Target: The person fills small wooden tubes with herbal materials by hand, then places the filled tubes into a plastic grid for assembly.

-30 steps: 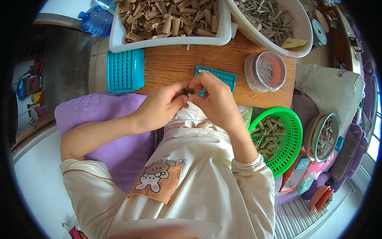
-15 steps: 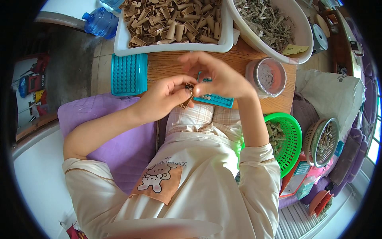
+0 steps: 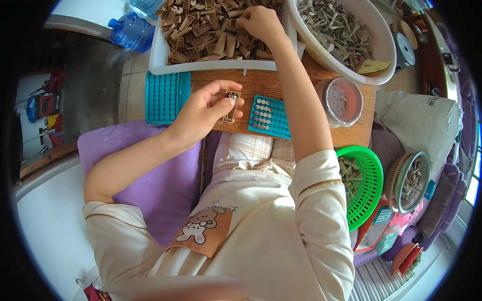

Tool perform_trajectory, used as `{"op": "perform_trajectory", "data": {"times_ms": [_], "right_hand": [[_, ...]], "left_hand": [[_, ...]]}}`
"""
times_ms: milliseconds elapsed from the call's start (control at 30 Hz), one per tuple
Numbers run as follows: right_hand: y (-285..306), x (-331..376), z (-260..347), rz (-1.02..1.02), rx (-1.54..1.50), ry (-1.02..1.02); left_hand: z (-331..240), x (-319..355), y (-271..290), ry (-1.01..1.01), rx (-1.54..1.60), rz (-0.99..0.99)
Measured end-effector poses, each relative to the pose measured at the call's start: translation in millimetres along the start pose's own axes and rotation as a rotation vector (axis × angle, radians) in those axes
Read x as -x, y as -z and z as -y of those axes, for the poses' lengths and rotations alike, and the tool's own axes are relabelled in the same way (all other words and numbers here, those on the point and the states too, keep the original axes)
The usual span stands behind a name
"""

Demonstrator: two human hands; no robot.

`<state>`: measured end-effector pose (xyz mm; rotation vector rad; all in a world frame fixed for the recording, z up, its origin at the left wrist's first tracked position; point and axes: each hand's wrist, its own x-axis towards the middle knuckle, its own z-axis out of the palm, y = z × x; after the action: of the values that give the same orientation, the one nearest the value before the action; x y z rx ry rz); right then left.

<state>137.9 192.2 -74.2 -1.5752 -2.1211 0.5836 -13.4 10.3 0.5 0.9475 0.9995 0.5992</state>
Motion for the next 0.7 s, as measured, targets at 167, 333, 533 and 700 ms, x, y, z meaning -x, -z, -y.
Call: {"op": "perform_trajectory", "data": {"times_ms": [167,333,533,700], "right_hand": [[-7,8,-13,-0.151,-0.064,0.050],[-7,8,-9,-0.096,0.081,0.091],[41,80,23,-0.124,-0.431,-0.108],[42,173,48,0.060,-1.170,-0.266]], "left_hand": [[-2,0,-1,-0.027,-0.034,-0.022],[-7,-1,-3,0.054,0.074,-0.036],[-6,-2,-2,0.068,0.077,-0.062],[-1,0,-1,-0.035,0.013,-0.040]]}}
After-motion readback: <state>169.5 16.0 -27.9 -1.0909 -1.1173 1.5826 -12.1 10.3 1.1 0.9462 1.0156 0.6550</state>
